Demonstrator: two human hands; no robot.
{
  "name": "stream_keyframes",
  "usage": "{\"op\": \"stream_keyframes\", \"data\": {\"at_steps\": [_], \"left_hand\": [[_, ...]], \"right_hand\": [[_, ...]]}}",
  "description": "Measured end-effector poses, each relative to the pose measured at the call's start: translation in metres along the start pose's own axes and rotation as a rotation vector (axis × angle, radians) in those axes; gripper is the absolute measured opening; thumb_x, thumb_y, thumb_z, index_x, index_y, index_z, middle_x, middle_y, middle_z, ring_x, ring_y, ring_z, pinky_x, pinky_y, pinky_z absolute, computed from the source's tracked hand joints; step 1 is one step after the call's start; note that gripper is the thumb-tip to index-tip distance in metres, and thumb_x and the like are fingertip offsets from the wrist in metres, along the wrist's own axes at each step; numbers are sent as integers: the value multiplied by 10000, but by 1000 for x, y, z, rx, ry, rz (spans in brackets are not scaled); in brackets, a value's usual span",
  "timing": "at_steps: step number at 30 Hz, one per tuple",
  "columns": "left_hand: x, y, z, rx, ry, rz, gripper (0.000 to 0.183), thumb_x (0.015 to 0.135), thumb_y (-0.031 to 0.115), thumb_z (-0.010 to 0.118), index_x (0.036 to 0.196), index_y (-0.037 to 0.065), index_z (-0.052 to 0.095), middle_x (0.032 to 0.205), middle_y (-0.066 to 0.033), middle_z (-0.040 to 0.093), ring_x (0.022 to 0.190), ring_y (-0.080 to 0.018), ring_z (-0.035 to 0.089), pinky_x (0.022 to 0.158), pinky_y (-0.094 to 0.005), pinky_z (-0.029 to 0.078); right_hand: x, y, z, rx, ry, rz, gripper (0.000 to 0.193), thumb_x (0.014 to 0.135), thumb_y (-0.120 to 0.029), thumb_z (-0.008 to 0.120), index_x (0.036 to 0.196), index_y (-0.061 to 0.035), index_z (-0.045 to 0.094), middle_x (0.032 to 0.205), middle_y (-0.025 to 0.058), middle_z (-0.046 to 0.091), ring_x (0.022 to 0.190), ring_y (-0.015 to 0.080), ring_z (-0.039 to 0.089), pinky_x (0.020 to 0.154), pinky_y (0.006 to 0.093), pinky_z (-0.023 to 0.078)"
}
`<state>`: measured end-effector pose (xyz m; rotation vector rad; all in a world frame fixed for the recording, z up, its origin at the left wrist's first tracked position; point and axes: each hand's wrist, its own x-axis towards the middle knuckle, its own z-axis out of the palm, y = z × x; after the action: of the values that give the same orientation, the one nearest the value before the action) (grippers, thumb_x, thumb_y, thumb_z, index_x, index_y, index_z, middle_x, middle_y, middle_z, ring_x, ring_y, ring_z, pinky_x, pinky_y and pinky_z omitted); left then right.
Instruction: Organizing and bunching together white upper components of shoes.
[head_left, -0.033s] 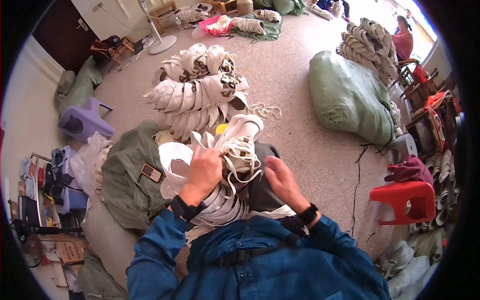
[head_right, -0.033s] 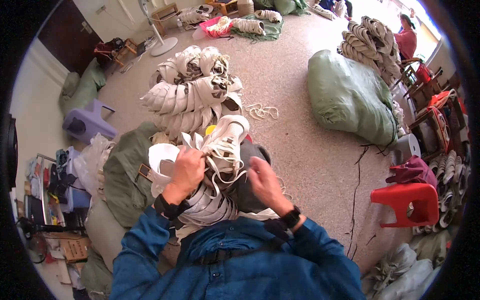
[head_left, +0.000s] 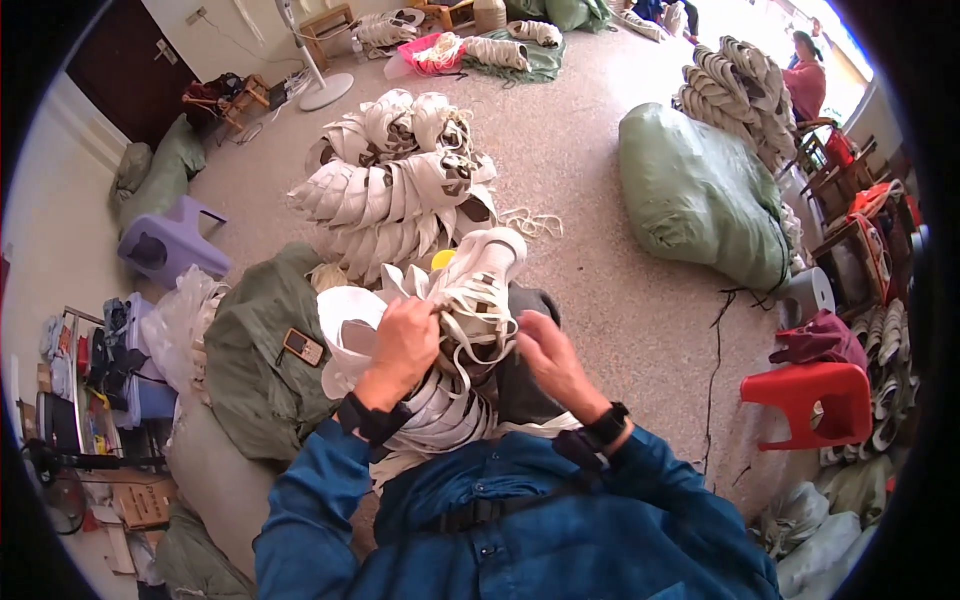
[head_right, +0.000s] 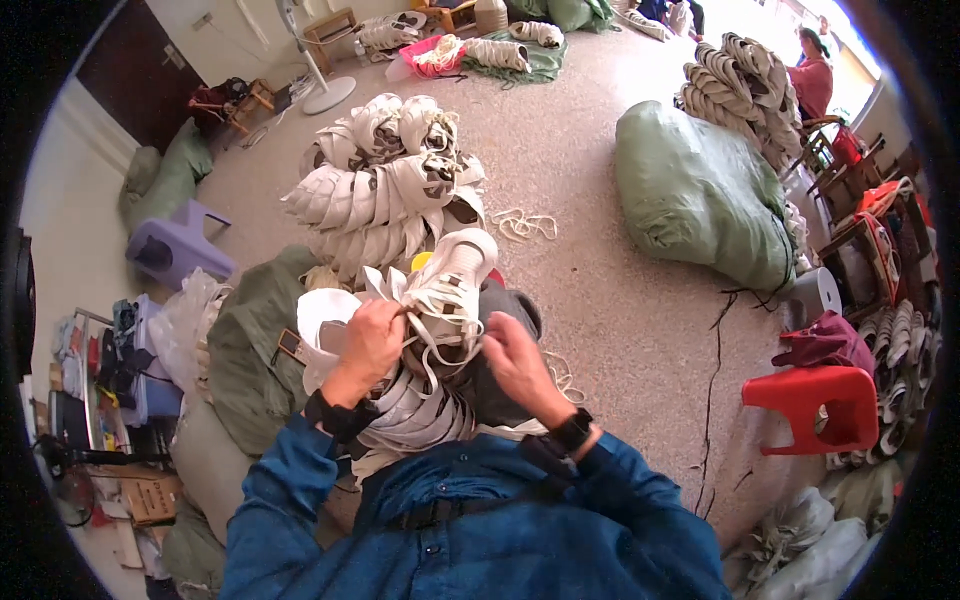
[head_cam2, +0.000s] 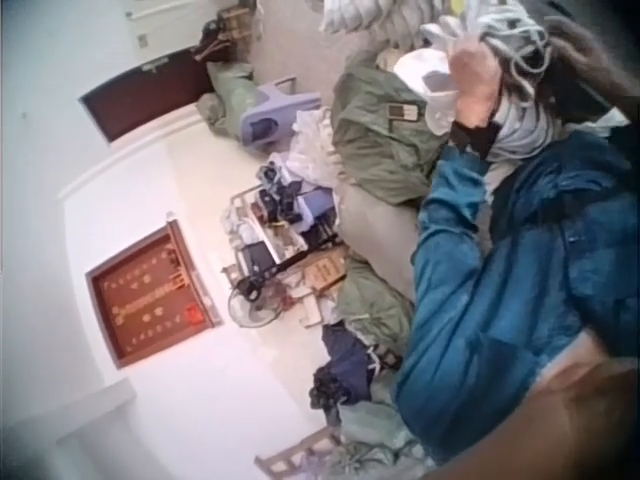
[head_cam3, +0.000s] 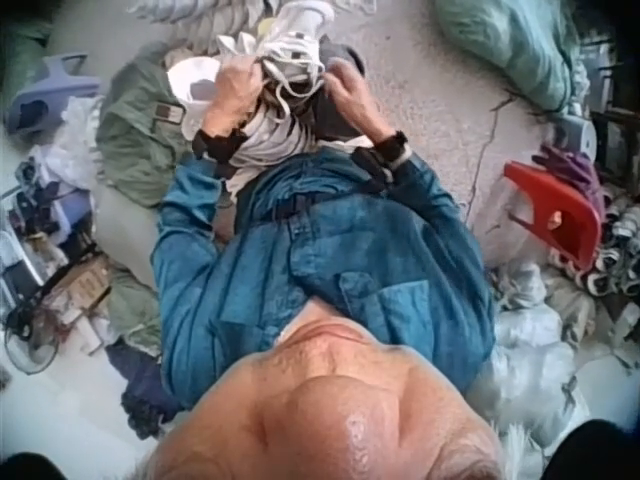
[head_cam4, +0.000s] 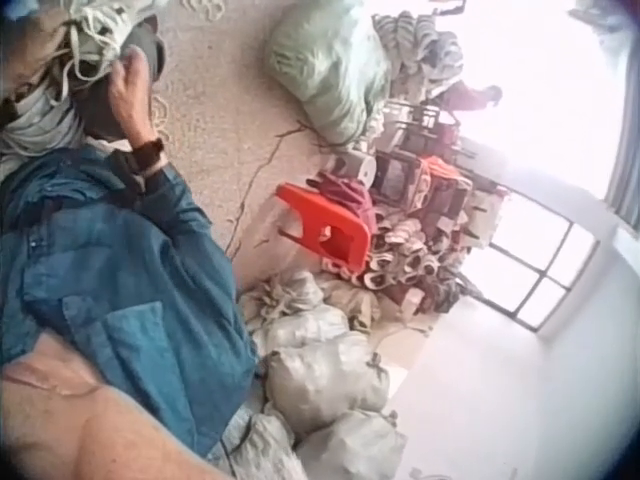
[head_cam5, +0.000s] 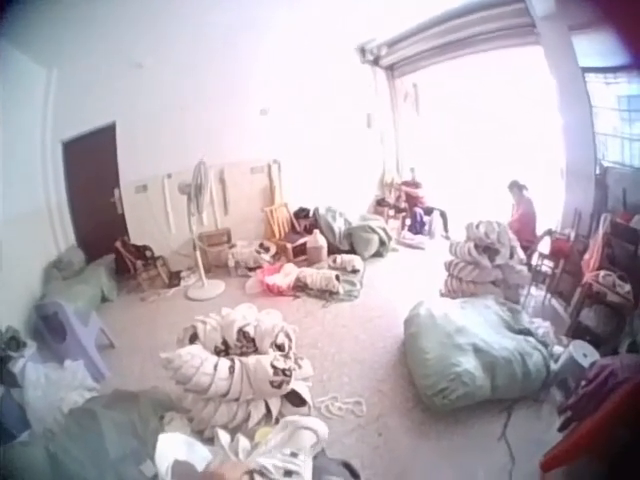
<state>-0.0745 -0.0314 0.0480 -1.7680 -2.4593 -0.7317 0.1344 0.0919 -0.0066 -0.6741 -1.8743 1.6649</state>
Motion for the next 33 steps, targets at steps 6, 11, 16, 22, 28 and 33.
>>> {"op": "stream_keyframes", "data": {"at_steps": [6,11,16,22,28,33], "left_hand": [[-14,-5,-26,-216,-8,-58,160,900,136,578,927,-14,627,826,-224,631,805,-416,624,709,-485,497],[-52,-8,-52,115,-388,-22,222,933,224,570,866,13,593,687,-181,630,667,-415,636,601,-487,495],[-79,11,-49,245,-478,107,109,856,119,564,787,36,548,631,-151,601,633,-353,665,508,-433,509],[-78,44,1,325,-654,173,100,791,109,580,877,57,568,806,-133,657,738,-314,686,610,-424,543],[-71,48,6,-207,-145,327,335,781,99,617,1110,40,641,1068,-211,608,1083,-383,568,927,-458,459],[1,22,-36,16,-210,120,282,823,140,633,1053,-22,616,1127,-207,584,1072,-379,577,949,-492,449]], "right_hand": [[4,-8,38,444,128,298,488,974,-243,629,1352,2,440,1180,64,585,1049,128,554,922,289,460],[9,-15,14,723,-13,543,391,966,-264,645,1262,-28,548,1029,-7,628,839,80,588,731,240,494],[32,-31,6,-1,-279,16,338,900,-269,712,1060,27,672,884,7,627,760,82,575,672,249,482],[99,-107,49,238,-304,157,327,894,-256,672,1040,37,672,789,52,689,750,127,658,669,310,529],[68,-64,101,-106,-650,-268,303,963,-268,586,1131,-21,630,984,190,654,961,234,625,858,380,489],[102,7,31,-552,280,-245,480,847,-312,688,1167,22,560,1178,213,590,1147,408,520,1003,510,370]]}}
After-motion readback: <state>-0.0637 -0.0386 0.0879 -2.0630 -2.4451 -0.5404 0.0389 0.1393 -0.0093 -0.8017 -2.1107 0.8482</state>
